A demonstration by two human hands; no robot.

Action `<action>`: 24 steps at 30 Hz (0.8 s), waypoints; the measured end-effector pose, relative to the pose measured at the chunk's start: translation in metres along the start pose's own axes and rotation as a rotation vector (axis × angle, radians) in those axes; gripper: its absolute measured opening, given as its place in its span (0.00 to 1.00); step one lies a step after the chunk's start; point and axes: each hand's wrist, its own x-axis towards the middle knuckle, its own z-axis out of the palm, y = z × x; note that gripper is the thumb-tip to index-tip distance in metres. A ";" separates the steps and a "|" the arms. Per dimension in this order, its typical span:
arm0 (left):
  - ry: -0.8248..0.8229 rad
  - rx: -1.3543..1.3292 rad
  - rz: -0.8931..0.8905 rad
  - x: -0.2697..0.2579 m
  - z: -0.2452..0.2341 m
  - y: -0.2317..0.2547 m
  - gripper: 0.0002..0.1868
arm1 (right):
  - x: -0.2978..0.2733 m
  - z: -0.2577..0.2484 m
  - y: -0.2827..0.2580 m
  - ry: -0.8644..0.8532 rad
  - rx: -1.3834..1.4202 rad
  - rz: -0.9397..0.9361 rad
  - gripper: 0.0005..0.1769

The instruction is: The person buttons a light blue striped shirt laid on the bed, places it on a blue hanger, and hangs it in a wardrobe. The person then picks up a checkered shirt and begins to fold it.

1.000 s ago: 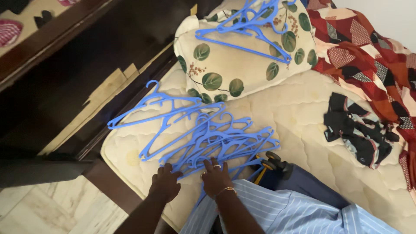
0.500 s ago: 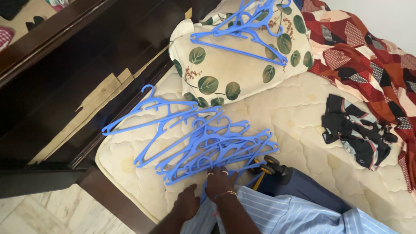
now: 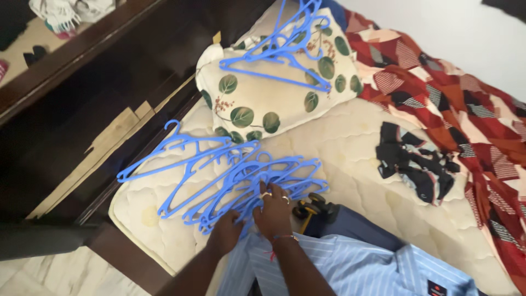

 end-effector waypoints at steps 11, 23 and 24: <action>0.112 0.020 0.124 0.020 -0.090 0.117 0.19 | -0.009 -0.124 0.009 0.047 0.063 -0.277 0.44; -0.076 0.074 0.265 0.007 -0.057 0.256 0.19 | -0.064 -0.243 0.102 0.333 -0.499 -0.190 0.15; -0.101 0.101 0.341 0.011 -0.048 0.262 0.19 | -0.070 -0.249 0.113 0.357 -0.525 -0.167 0.16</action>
